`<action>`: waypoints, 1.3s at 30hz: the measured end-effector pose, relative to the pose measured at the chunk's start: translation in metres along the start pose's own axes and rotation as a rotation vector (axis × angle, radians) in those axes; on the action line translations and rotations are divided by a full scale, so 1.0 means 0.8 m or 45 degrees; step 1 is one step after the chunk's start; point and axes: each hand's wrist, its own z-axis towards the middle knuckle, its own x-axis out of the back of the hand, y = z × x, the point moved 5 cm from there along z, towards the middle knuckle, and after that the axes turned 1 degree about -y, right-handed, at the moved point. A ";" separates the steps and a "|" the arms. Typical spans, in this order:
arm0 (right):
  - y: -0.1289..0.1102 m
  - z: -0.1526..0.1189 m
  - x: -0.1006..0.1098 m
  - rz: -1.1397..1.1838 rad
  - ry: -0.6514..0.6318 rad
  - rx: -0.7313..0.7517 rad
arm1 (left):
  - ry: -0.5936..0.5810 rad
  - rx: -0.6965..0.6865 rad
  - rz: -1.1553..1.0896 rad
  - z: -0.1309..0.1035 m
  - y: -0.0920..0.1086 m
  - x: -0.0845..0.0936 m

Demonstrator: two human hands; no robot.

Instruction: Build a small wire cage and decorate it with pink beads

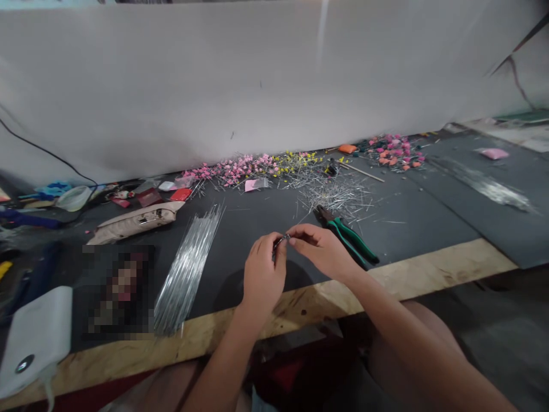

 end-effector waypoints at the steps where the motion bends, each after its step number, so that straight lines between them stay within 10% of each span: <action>1: -0.001 0.000 0.001 -0.040 -0.001 0.021 | -0.024 0.058 -0.075 0.001 -0.002 0.000; 12: -0.005 0.002 0.003 0.076 -0.297 0.103 | -0.723 0.669 -1.319 -0.003 -0.012 -0.016; 21: 0.004 0.004 0.005 -0.052 0.031 0.019 | -0.076 0.061 -0.307 0.003 -0.010 -0.001; 39: -0.003 -0.005 -0.005 0.266 0.069 -0.171 | 0.135 -0.327 0.176 -0.003 0.005 0.006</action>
